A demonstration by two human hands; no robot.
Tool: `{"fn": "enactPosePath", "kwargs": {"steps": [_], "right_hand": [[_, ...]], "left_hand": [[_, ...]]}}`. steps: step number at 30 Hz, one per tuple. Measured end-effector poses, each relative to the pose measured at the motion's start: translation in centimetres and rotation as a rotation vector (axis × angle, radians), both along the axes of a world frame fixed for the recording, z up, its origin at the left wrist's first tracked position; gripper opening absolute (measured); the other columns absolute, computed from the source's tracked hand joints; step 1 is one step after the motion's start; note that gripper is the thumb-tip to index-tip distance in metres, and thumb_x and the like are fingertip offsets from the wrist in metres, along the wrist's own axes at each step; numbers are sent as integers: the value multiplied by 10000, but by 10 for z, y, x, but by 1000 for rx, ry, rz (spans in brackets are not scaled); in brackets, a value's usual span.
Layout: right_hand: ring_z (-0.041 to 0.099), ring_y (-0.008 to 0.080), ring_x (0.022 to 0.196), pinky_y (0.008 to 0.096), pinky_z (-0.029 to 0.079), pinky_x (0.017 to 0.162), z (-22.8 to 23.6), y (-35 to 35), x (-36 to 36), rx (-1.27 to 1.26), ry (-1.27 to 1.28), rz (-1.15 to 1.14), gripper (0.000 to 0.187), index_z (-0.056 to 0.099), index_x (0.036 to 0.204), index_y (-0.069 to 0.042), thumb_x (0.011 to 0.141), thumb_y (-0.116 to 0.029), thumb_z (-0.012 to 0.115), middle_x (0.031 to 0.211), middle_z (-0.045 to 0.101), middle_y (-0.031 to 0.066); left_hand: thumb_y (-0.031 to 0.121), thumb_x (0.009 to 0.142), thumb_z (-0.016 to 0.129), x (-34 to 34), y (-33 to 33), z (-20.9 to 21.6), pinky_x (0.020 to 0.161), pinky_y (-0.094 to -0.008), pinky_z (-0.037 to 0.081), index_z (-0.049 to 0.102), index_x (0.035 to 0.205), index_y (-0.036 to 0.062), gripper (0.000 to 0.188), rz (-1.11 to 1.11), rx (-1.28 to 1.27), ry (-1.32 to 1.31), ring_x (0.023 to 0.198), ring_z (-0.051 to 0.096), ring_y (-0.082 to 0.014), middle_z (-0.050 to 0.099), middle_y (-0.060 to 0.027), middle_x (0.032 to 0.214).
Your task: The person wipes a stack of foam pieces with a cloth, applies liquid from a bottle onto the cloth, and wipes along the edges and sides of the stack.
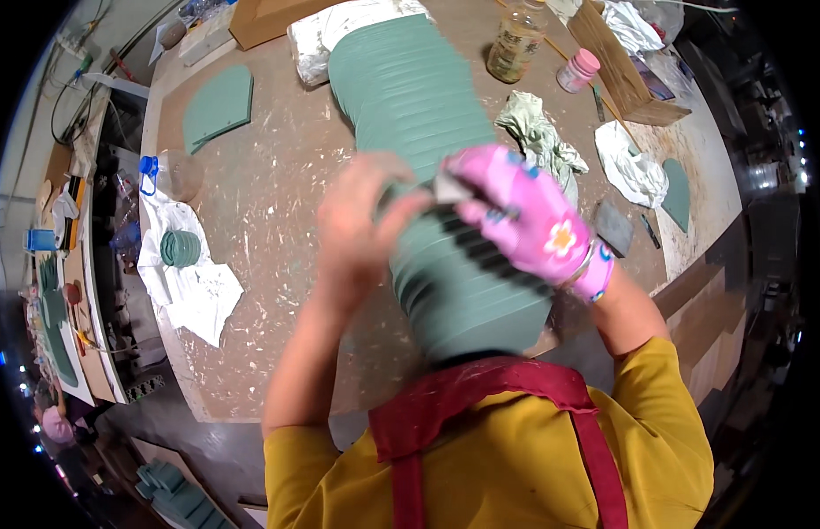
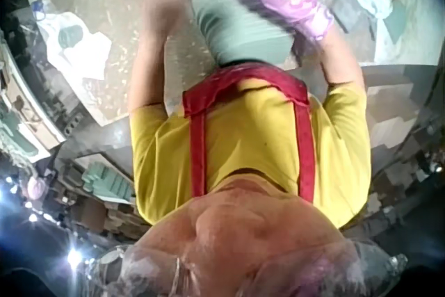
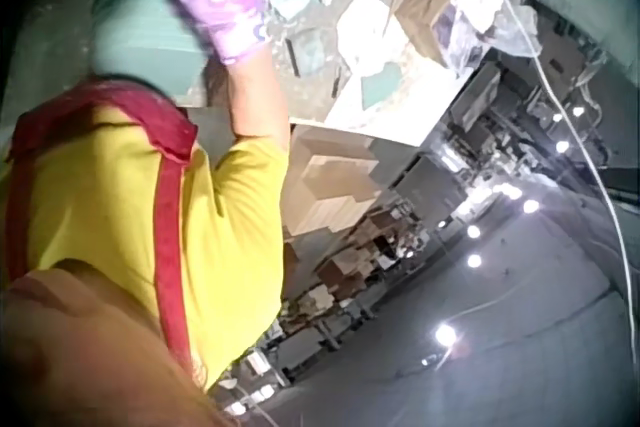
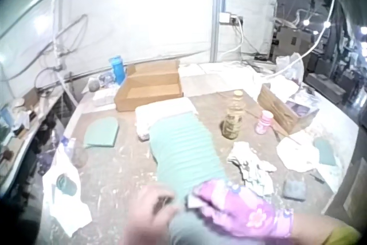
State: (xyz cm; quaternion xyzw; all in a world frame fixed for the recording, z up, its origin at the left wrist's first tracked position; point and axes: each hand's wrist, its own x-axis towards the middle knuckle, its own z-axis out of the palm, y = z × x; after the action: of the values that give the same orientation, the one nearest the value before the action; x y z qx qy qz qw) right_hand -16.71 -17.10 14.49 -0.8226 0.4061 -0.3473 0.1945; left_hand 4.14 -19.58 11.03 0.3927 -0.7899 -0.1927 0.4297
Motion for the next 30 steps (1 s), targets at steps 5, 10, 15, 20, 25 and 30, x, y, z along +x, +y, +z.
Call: {"fn": "enactPosePath", "kwargs": {"steps": [5,10,15,20,25,30], "right_hand": [[602,358,947,389,482,825,-16,-58,-28,199,-49,-211,420,521,1166,11,845,-233,635,1048,592,196],[603,338,972,376,488,844,-32,-86,-22,61,-5,-47,359,558,1196,-30,851,-115,608,1099,600,164],[618,274,854,374,507,750,-33,-93,-6,-40,199,38,412,580,1157,-76,753,3,601,994,609,104],[600,269,828,340,510,707,-32,-91,7,-29,324,41,546,571,1193,-63,671,93,599,1012,576,108],[602,285,870,360,506,713,-32,-93,6,-16,319,53,553,557,1201,-70,677,97,611,1006,574,105],[606,268,858,352,505,697,-30,-92,8,-43,394,4,521,562,1176,-69,689,108,606,991,583,91]], "left_hand": [[243,877,607,0,-35,-50,1048,-411,329,478,1278,3,484,236,468,194,1259,428,-342,453,-211,1350],[246,890,560,-11,-38,-73,1127,-467,163,348,1404,14,602,102,436,126,1388,175,-400,170,-213,1519],[222,885,547,-16,-37,-82,1123,-490,152,365,1392,7,579,132,394,151,1373,186,-417,198,-223,1507],[220,887,543,-16,-35,-78,1121,-499,148,378,1385,12,565,141,390,168,1361,191,-428,201,-215,1508],[218,898,534,-20,-33,-78,1123,-498,148,373,1392,25,554,169,412,173,1364,182,-429,193,-196,1517],[223,902,535,-19,-33,-79,1126,-500,147,373,1391,31,550,152,384,174,1364,179,-429,189,-186,1519]]}}
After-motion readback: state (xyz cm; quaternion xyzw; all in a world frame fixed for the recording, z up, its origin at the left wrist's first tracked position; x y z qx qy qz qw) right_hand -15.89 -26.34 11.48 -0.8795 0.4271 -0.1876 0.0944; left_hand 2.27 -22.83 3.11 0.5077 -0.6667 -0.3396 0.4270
